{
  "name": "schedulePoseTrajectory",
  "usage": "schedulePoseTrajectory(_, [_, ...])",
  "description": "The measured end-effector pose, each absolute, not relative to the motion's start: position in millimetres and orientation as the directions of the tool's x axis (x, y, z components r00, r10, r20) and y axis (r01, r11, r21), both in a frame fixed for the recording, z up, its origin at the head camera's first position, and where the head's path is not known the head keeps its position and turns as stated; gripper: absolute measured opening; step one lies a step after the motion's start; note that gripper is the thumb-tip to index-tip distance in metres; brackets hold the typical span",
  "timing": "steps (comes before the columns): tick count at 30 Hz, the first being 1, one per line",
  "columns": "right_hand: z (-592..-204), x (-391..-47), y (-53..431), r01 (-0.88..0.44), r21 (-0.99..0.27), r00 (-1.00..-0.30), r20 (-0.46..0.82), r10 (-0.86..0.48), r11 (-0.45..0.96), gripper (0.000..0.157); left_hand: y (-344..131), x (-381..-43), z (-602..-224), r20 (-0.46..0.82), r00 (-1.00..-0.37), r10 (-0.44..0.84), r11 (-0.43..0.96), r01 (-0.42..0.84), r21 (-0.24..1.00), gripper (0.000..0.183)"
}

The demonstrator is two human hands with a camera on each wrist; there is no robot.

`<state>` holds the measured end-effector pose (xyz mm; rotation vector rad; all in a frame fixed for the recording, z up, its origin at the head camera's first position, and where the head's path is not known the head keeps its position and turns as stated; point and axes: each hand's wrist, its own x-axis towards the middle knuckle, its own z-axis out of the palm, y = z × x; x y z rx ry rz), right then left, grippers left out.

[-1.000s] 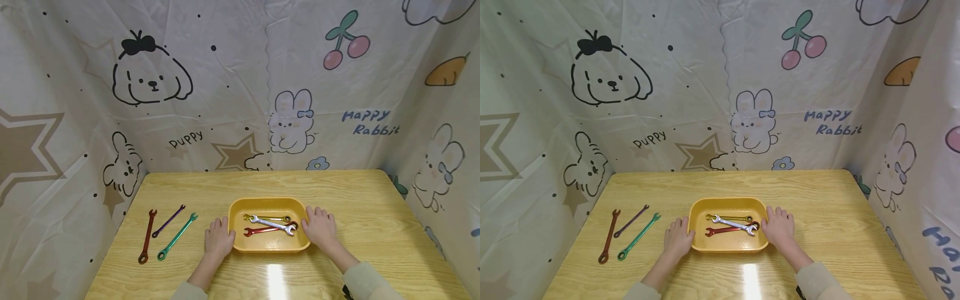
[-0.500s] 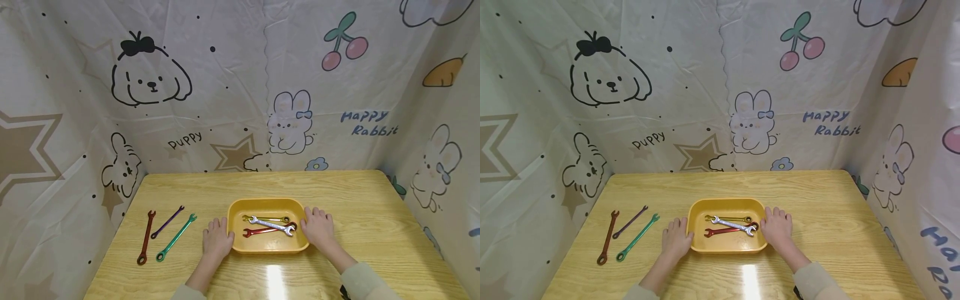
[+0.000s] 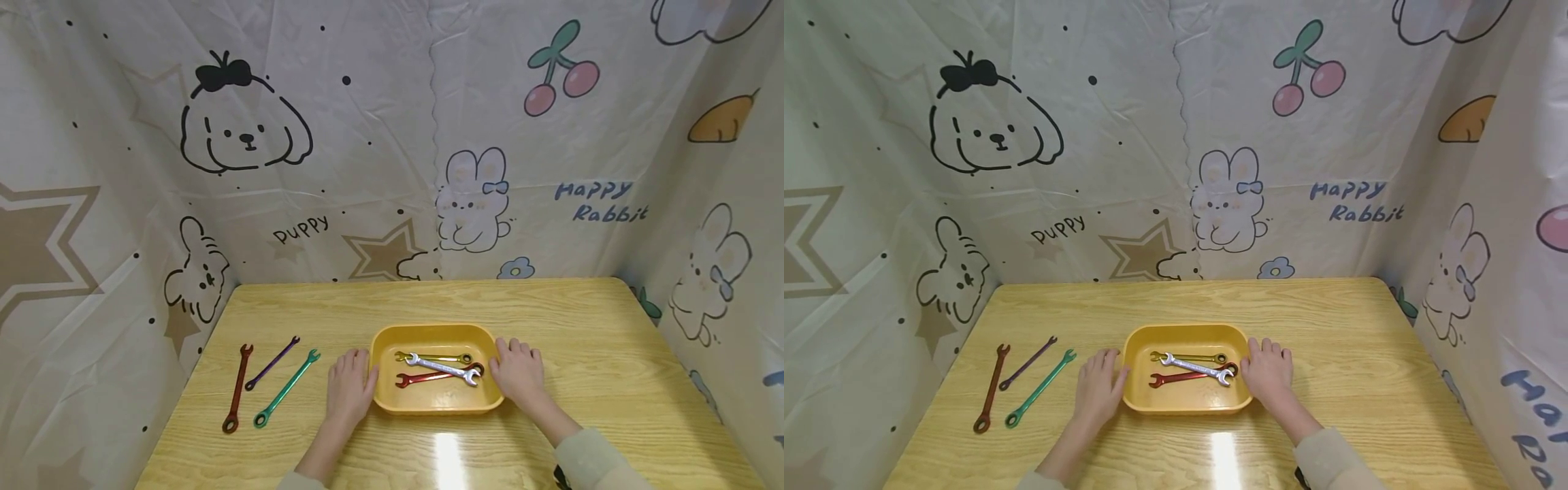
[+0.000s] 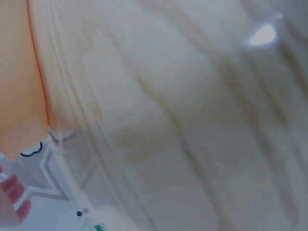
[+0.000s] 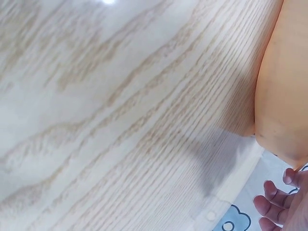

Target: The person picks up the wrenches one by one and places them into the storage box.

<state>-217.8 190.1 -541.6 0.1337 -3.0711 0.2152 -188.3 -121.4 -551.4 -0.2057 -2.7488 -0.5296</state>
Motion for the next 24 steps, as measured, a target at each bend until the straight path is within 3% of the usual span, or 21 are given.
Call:
schedulePoseTrajectory(4, [-541.7,-217.4,190.8,-0.090,-0.141,-0.994,0.070,-0.081,0.986,0.037,-131.3,-189.9,-553.8,0.474,-0.875,0.094,0.895,0.283,0.345,0.034])
schedulePoseTrajectory(9, [-542.0,-217.6,191.2,-0.096,-0.145,-0.993,0.077,-0.085,0.985,0.035,-146.3,-191.4,-559.3,0.525,-0.848,0.076,0.892,0.293,0.344,0.030])
schedulePoseTrajectory(24, [-541.9,-217.6,191.1,-0.102,-0.159,-0.992,0.089,-0.089,0.982,0.035,-178.5,-189.4,-568.3,0.480,-0.874,-0.076,0.878,0.169,0.448,0.031])
